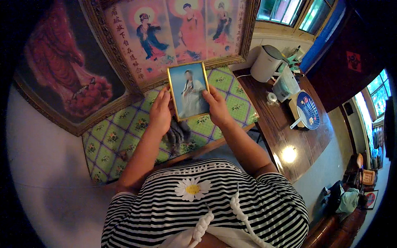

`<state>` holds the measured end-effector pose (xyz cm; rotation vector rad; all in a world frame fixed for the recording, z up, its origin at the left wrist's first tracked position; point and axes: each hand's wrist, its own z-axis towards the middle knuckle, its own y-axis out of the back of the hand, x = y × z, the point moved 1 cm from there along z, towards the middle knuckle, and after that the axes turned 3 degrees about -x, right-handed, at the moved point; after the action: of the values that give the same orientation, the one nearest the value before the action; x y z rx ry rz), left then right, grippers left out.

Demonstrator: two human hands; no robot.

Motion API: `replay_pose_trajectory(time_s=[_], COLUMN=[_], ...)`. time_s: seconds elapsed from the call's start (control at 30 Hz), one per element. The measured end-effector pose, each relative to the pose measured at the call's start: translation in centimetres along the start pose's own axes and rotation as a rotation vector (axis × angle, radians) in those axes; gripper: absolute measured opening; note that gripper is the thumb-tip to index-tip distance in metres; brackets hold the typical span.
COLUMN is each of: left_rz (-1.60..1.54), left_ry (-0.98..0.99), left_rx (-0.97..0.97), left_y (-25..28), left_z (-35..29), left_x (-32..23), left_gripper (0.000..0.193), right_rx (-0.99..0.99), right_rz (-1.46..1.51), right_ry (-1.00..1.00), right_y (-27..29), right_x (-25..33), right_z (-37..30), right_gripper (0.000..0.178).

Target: The person wipes down a wooden table, a cardboard box, a plastic fan, and a small framed picture with a grey cloth.

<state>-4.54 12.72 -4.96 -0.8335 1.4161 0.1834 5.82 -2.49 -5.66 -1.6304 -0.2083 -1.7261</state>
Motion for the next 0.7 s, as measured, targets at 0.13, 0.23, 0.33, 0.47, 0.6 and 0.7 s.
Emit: replay_pose_trajectory(time_s=[0.13,0.23,0.33,0.47,0.6,0.7], left_rz=[1.625,1.884,1.675,1.066,0.707,1.091], left_ry=[-0.527,-0.434,-0.506,-0.171,-0.247,-0.604], left_rx=[0.257,0.265,0.261,-0.123,-0.222,-0.133], left_y=[2.4,3.3,7.8,10.0,4.1,2.5], left_z=[-3.7,-5.5,-2.2,1.0,-1.7,-2.7], left_x=[-0.3,1.9,4.6,5.8,4.8,4.9], left_gripper=[0.064,0.068,0.063,0.053,0.041,0.046], right_rx=[-0.125,-0.148,-0.179,-0.153,-0.253,-0.254], right_rz=[-0.087,0.009,0.065,0.146,0.024,-0.085], right_ry=[0.048,-0.009,0.024,0.06,0.119,0.2], right_y=[2.0,2.5,2.0,0.8,-0.5,-2.1], right_x=[0.0,0.3,0.8,1.4,0.5,0.4], right_z=[0.2,0.1,-0.1,0.2,0.7,0.2], right_gripper=[0.036,0.041,0.044,0.047,0.047,0.048])
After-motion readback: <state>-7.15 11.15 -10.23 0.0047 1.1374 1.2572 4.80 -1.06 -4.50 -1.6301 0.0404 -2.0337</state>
